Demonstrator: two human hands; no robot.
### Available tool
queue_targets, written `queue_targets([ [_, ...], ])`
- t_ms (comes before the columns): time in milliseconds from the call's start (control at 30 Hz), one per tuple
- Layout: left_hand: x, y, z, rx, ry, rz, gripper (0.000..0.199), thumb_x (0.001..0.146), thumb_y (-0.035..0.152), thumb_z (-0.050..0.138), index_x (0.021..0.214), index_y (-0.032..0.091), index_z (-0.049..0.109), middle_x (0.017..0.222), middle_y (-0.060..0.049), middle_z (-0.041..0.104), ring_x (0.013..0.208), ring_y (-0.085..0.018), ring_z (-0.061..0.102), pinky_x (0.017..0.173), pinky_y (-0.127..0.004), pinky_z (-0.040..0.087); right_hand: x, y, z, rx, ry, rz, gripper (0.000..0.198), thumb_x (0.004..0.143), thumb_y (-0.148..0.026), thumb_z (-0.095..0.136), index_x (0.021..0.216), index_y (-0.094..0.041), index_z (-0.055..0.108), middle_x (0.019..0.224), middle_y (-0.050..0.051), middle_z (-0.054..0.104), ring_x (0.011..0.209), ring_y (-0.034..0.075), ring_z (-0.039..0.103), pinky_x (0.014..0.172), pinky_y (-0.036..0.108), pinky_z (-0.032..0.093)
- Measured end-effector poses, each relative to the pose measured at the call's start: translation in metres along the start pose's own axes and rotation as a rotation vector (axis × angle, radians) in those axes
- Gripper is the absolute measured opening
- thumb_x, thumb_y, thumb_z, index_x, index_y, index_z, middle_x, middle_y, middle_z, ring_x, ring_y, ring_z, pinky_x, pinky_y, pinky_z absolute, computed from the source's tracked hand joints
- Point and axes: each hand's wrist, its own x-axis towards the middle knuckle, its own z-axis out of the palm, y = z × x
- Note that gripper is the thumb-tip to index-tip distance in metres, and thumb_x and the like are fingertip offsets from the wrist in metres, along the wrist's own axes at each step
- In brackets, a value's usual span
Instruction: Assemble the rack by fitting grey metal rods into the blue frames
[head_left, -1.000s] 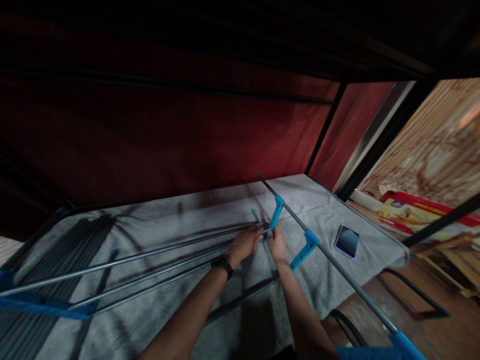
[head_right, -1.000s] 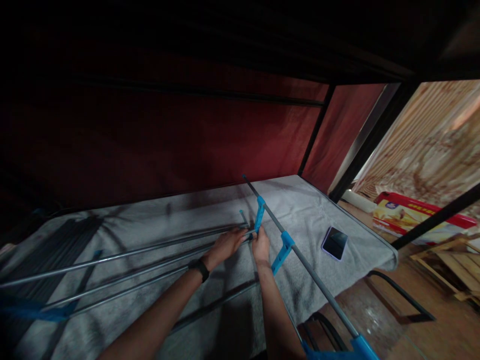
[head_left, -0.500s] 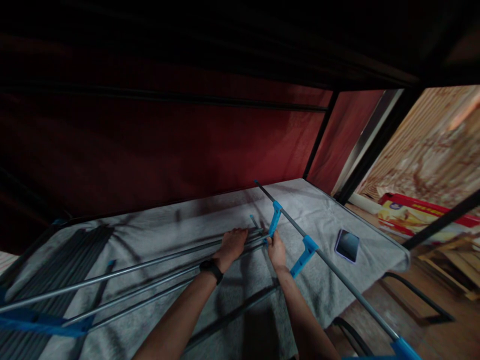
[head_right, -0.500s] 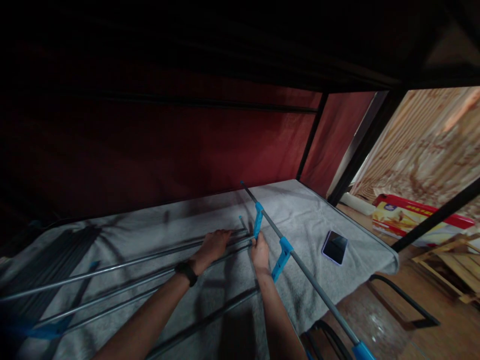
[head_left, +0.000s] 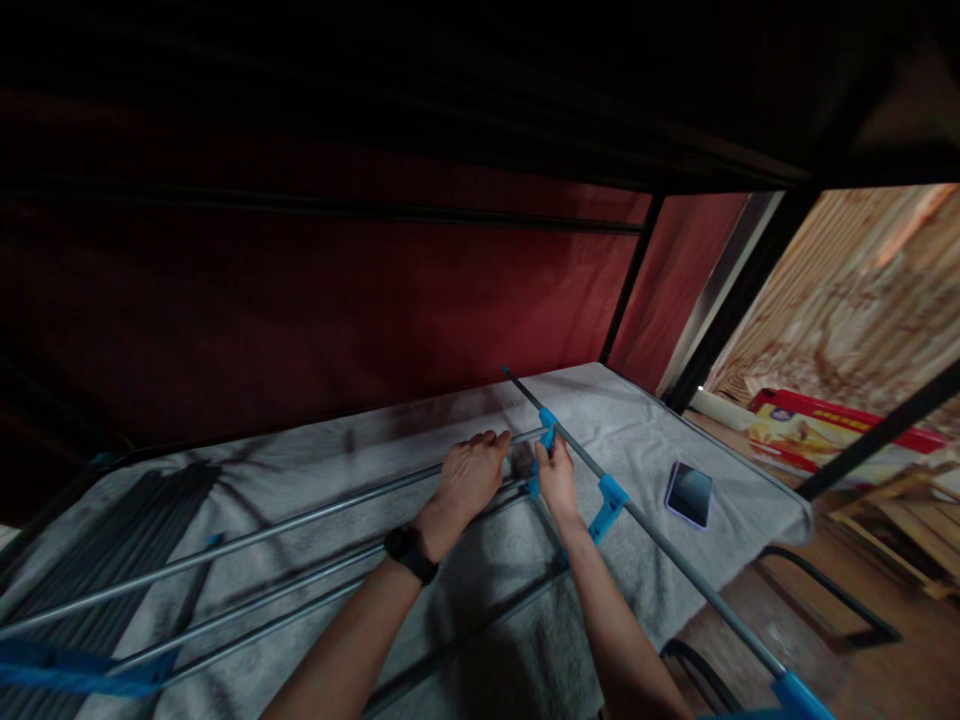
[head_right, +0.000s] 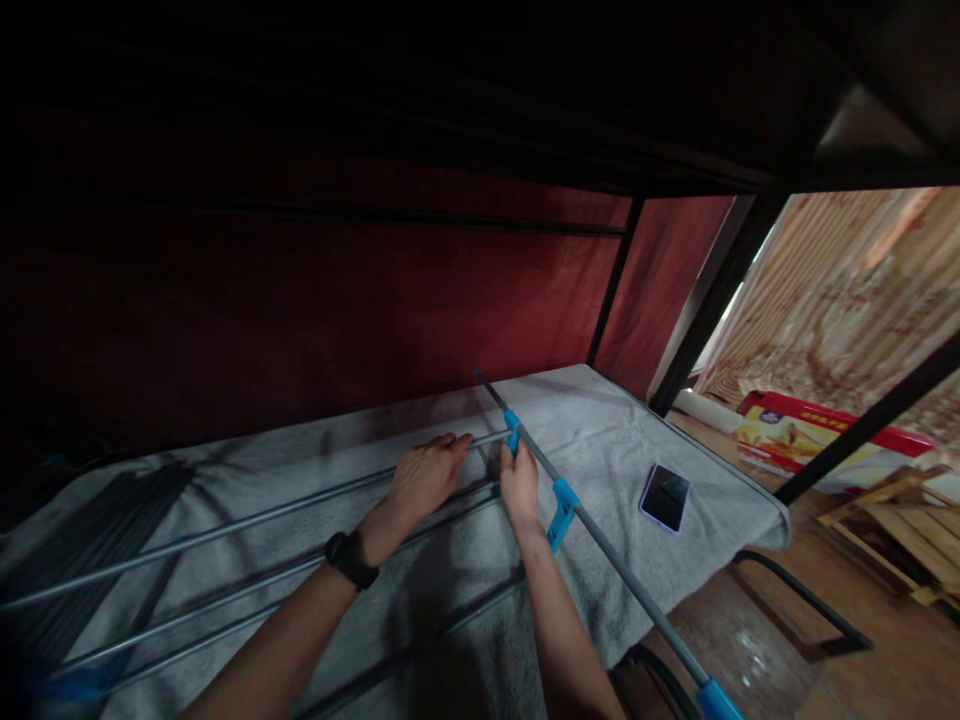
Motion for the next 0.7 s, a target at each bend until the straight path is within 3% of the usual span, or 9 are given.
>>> queue_targets([
  [133,0.002,0.001,0.001,0.011,-0.005,-0.001,0.041,0.095,0.012,0.038,0.131,0.020,0.056,0.111,-0.012,0.069,0.101,-0.021,0.066,0.082,-0.031,0.051,-0.001,-0.003,0.000,0.036,0.014,0.059,0.041,0.090,-0.036,0.048,0.127,-0.019,0.057,0.123,0.012,0.066,0.117,0.025,0.060,0.106,0.043,0.043],
  [500,0.001,-0.002,0.009,0.076,0.026,0.045,0.047,0.092,0.007,0.039,0.137,0.018,0.052,0.111,-0.012,0.069,0.099,-0.023,0.067,0.079,-0.033,0.051,-0.003,-0.006,-0.001,0.058,-0.010,0.049,0.041,0.089,-0.037,0.050,0.125,-0.019,0.058,0.124,0.013,0.066,0.118,0.026,0.059,0.108,0.043,0.041],
  [700,0.003,0.002,-0.001,0.079,0.015,0.051,0.039,0.091,0.006,0.041,0.125,0.017,0.058,0.105,-0.012,0.070,0.094,-0.023,0.069,0.077,-0.033,0.052,-0.002,-0.006,-0.002,0.029,-0.031,0.063,0.042,0.089,-0.042,0.046,0.122,-0.018,0.058,0.120,0.014,0.066,0.113,0.027,0.060,0.103,0.043,0.043],
])
